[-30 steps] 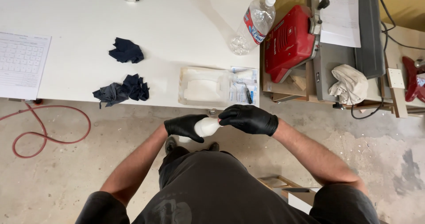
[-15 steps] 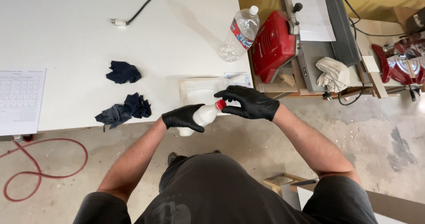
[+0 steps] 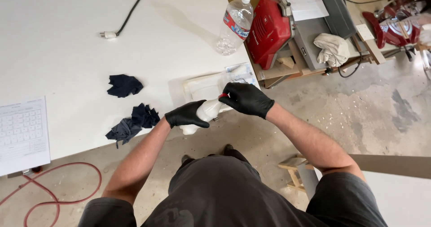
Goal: The person pours a white liquid from a bottle into a paint tray and then uses a paint roller to apply the liquid to the side of a white cabinet. The person moves around the cabinet to paint different sections of the side panel.
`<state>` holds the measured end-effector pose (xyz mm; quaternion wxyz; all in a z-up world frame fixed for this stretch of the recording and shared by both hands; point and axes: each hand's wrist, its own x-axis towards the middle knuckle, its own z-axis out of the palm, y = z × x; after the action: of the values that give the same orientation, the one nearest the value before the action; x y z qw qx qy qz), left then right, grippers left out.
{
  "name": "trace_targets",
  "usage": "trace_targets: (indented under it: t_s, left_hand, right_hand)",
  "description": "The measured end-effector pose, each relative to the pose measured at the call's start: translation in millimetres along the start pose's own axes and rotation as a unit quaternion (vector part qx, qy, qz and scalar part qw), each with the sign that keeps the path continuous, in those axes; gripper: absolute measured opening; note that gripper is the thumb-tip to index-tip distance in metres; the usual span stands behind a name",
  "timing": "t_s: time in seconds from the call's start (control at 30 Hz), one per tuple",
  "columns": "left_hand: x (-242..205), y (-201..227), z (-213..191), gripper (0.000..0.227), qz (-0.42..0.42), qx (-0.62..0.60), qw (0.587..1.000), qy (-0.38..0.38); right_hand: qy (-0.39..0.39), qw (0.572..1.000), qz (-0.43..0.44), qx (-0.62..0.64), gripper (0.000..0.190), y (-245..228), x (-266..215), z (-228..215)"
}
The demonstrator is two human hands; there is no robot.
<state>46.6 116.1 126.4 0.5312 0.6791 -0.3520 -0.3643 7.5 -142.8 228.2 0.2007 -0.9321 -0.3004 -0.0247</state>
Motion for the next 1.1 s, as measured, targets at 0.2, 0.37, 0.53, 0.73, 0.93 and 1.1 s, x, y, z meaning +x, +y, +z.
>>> trace_targets:
  t_s: [0.2, 0.37, 0.53, 0.73, 0.93, 1.1]
  left_hand:
    - [14, 11, -4, 0.079, -0.019, -0.007, 0.999, -0.032]
    - [54, -4, -6, 0.079, -0.039, 0.070, 0.996, 0.042]
    - [115, -54, -18, 0.076, -0.028, 0.222, 0.943, 0.245]
    - [167, -39, -79, 0.081, 0.016, 0.280, 0.883, 0.378]
    - [255, -115, -107, 0.077, 0.001, 0.221, 0.882, 0.417]
    - [285, -166, -106, 0.082, -0.061, 0.174, 0.893, 0.410]
  right_hand:
    - [0.067, 0.978, -0.161, -0.116, 0.033, 50, 4, 31]
    - [0.142, 0.987, 0.034, -0.070, 0.044, 74, 5, 51]
    - [0.050, 0.943, 0.318, 0.083, 0.071, 106, 17, 34]
    - [0.039, 0.932, 0.358, 0.031, 0.029, 266, -51, 122]
    - [0.011, 0.873, 0.474, 0.110, 0.046, 317, -79, 197]
    - [-0.060, 0.868, 0.478, 0.119, 0.043, 363, -79, 230]
